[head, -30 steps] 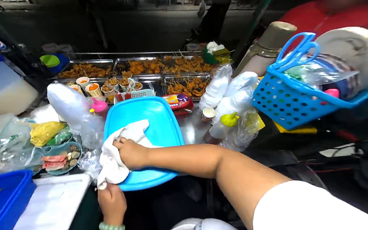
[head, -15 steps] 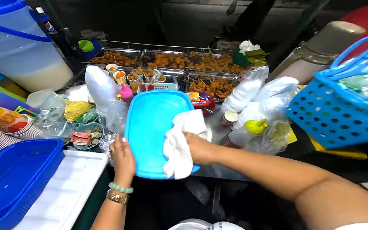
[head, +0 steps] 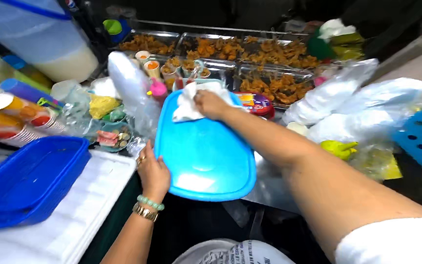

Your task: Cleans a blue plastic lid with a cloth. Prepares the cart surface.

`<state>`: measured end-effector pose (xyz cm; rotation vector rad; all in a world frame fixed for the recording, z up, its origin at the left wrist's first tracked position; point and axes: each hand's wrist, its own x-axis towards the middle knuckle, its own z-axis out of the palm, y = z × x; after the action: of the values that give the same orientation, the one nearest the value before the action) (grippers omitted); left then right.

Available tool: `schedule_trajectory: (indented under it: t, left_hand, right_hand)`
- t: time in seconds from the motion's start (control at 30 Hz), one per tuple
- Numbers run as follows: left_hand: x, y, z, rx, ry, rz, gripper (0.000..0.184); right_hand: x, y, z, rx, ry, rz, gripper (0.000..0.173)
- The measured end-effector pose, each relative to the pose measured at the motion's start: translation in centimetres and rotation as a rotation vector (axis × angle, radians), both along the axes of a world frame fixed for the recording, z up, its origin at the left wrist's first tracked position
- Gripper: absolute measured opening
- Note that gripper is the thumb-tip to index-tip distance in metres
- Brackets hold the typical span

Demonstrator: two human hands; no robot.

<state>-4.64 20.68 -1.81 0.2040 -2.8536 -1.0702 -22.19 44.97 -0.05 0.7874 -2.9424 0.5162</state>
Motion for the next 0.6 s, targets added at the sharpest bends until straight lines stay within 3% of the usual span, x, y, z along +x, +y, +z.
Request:
schedule_trajectory:
  t: [0.27, 0.43, 0.6]
  left_hand:
    - [0.2, 0.7, 1.0, 0.056, -0.043, 0.028, 0.057]
    - [1.0, 0.8, 1.3, 0.065, -0.028, 0.02, 0.054]
    - [2.1, -0.6, 2.7, 0.127, -0.089, -0.005, 0.055]
  right_hand:
    - [7.7, 4.6, 1.1, 0.284, 0.079, -0.306, 0.044]
    - [17.4, 2.3, 0.1, 0.245, 0.13, -0.338, 0.034]
    - [25.7, 0.0, -1.8, 0.136, 0.308, -0.299, 0.039]
